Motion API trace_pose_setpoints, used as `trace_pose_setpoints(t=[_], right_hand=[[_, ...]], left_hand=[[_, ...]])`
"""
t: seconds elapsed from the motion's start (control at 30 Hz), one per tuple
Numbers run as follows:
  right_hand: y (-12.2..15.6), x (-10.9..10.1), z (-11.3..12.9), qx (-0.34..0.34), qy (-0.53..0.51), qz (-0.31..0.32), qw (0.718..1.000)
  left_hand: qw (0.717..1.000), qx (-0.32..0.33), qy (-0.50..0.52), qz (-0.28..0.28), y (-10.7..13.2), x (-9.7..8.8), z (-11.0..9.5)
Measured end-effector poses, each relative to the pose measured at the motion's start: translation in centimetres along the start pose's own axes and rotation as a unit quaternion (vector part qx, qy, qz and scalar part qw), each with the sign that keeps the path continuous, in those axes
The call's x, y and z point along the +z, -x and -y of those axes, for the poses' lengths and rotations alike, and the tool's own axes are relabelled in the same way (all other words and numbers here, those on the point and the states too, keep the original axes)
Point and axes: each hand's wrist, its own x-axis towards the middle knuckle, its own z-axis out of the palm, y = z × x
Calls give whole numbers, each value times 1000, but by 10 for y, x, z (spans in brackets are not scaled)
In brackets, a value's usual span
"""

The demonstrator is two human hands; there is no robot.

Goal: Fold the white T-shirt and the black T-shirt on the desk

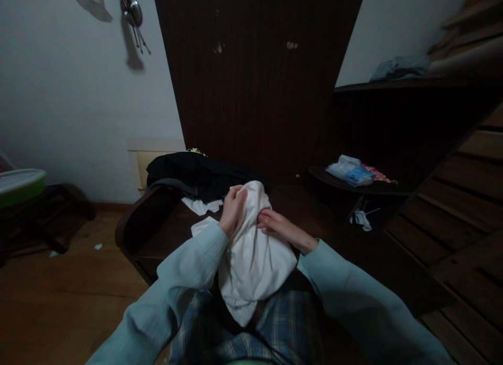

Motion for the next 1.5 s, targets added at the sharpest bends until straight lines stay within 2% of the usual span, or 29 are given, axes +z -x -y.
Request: trace_pose_setpoints(t=[0.03,0.1,0.17,0.23,0.33,0.4,0.47,0.57,0.6,0.63,0.67,0.73,0.77,0.8,0.83,0.97,1.03,1.1,1.17,1.23,1.27,1.3,1.37,1.43,1.5], right_hand=[[-3,3,-4,1,-21,3,1000],[-8,9,-10,-17,-53,-7,998],[-10,11,-12,-49,-64,-63,995],[-10,8,-11,-52,-70,-120,989],[-4,-9,-6,2,-81,-119,990],[1,-27,-3,21,-66,-109,992],[5,-50,2,18,-23,-125,992],[10,-90,17,1,114,-175,978],[12,-104,25,-8,186,-208,960],[14,-118,34,-26,277,-256,926],[16,-131,44,-54,376,-313,870],[19,-153,63,-115,522,-408,740],[19,-161,70,-138,547,-419,711],[18,-166,76,-144,558,-421,700],[17,-171,79,-138,555,-412,709],[6,-181,69,-94,492,-306,810],[-2,-185,59,-109,462,-273,837],[-11,-186,48,-135,447,-308,829],[-22,-181,37,-146,454,-377,794],[-34,-169,22,-104,501,-397,762],[-39,-162,13,-63,540,-369,753],[-43,-154,2,-23,582,-327,744],[-46,-137,-21,-7,634,-263,728],[-44,-123,-46,-60,646,-208,732],[-37,-112,-69,-97,636,-157,749]], left_hand=[[996,-26,28,77,8,5,-2],[969,-107,75,209,20,11,-7],[943,-162,87,276,22,9,-13],[950,-159,69,260,12,-2,-17],[980,-120,32,156,-13,-33,-21],[985,-126,-3,119,-25,-57,-24],[985,-124,-51,105,-28,-79,-30],[987,-67,-118,80,-21,-98,-52],[988,-39,-132,68,-18,-100,-63],[989,-11,-139,52,-15,-101,-76],[989,11,-140,41,-13,-101,-88],[988,54,-142,23,-13,-100,-110],[985,70,-153,28,-14,-99,-117],[981,81,-170,38,-16,-99,-120],[976,87,-194,55,-20,-101,-121],[936,108,-317,111,-40,-118,-97],[918,130,-363,98,-54,-128,-79],[907,155,-389,49,-66,-133,-61],[881,176,-438,-7,-74,-130,-46],[830,173,-528,-44,-74,-120,-29],[797,161,-580,-46,-72,-115,-21],[767,146,-624,-34,-67,-109,-11],[728,125,-673,34,-54,-100,8],[717,134,-674,116,-37,-96,28],[716,150,-660,171,-20,-96,47]])
